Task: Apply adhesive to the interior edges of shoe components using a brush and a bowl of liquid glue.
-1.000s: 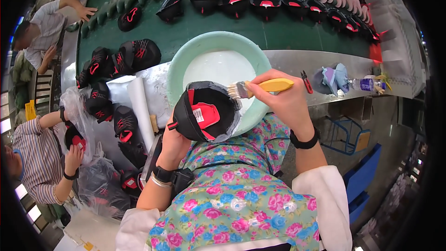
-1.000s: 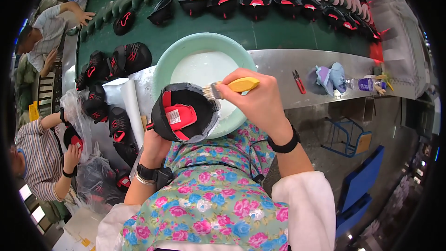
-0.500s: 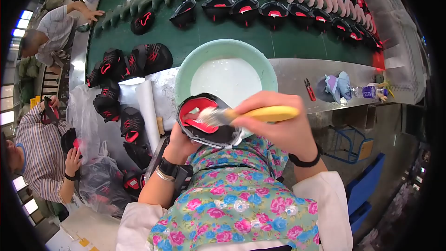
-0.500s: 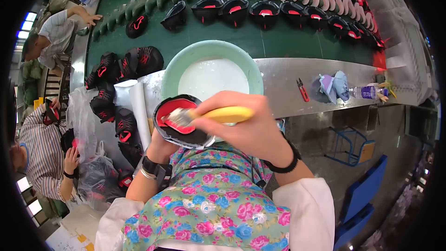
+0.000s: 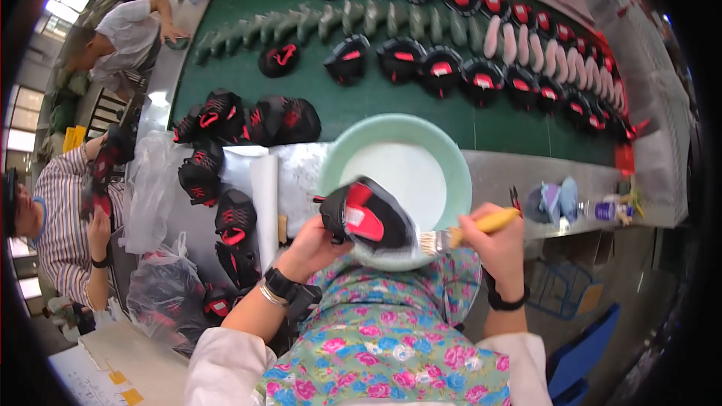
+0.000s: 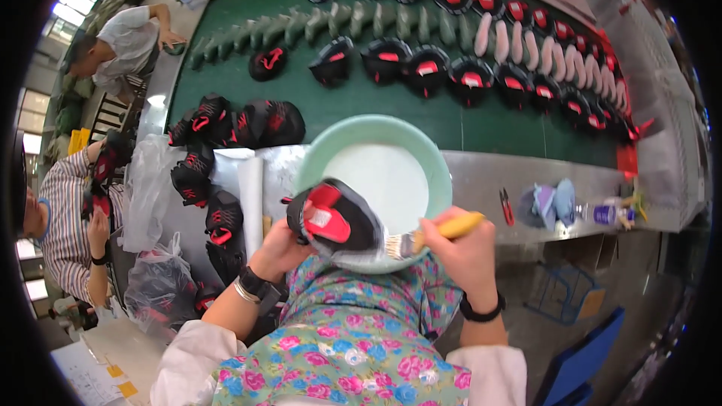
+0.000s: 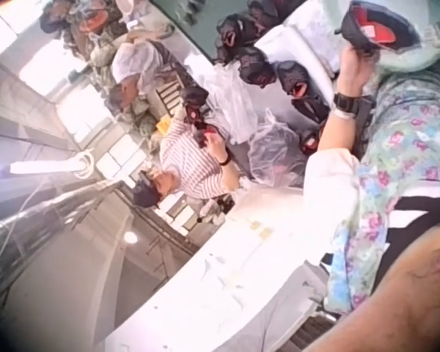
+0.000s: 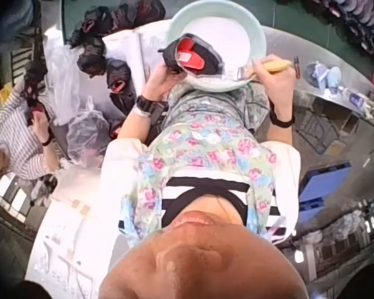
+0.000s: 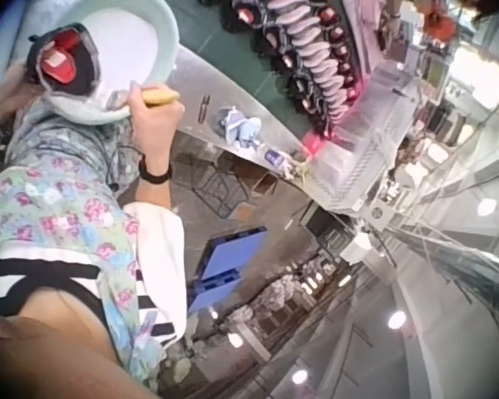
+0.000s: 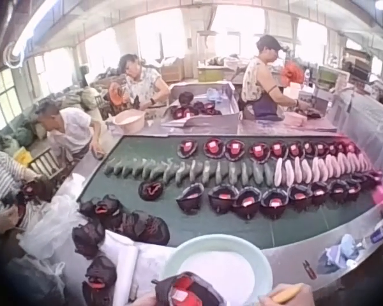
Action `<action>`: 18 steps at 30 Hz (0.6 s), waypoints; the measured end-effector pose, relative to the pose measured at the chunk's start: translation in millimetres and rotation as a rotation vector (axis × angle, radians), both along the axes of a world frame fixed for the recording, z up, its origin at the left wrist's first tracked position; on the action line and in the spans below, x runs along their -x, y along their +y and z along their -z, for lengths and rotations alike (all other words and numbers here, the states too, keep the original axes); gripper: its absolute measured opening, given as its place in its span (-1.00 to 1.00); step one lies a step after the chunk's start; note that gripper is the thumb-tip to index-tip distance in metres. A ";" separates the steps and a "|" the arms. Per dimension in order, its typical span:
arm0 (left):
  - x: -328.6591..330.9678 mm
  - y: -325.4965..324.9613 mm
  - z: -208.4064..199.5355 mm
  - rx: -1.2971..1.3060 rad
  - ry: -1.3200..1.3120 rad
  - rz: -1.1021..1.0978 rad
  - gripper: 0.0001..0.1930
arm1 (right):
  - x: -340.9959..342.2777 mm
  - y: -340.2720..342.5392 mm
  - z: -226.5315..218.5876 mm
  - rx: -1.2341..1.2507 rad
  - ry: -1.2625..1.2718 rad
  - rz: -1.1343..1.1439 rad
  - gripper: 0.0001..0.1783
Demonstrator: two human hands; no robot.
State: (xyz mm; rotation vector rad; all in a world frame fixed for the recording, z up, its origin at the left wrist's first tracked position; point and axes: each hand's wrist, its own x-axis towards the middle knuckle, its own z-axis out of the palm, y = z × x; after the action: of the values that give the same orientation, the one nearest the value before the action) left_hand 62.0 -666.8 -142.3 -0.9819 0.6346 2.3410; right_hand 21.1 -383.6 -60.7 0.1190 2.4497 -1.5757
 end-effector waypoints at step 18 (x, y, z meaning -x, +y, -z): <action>270.5 -138.3 143.2 0.721 0.287 -0.145 -0.39 | 66.5 -35.9 25.9 0.060 -0.094 0.237 -0.87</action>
State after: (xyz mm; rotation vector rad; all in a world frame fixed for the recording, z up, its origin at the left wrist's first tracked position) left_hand -208.5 -805.1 -285.5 -0.9980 1.6472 2.4359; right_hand -45.4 -419.5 -86.6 0.4779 2.3853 -1.6926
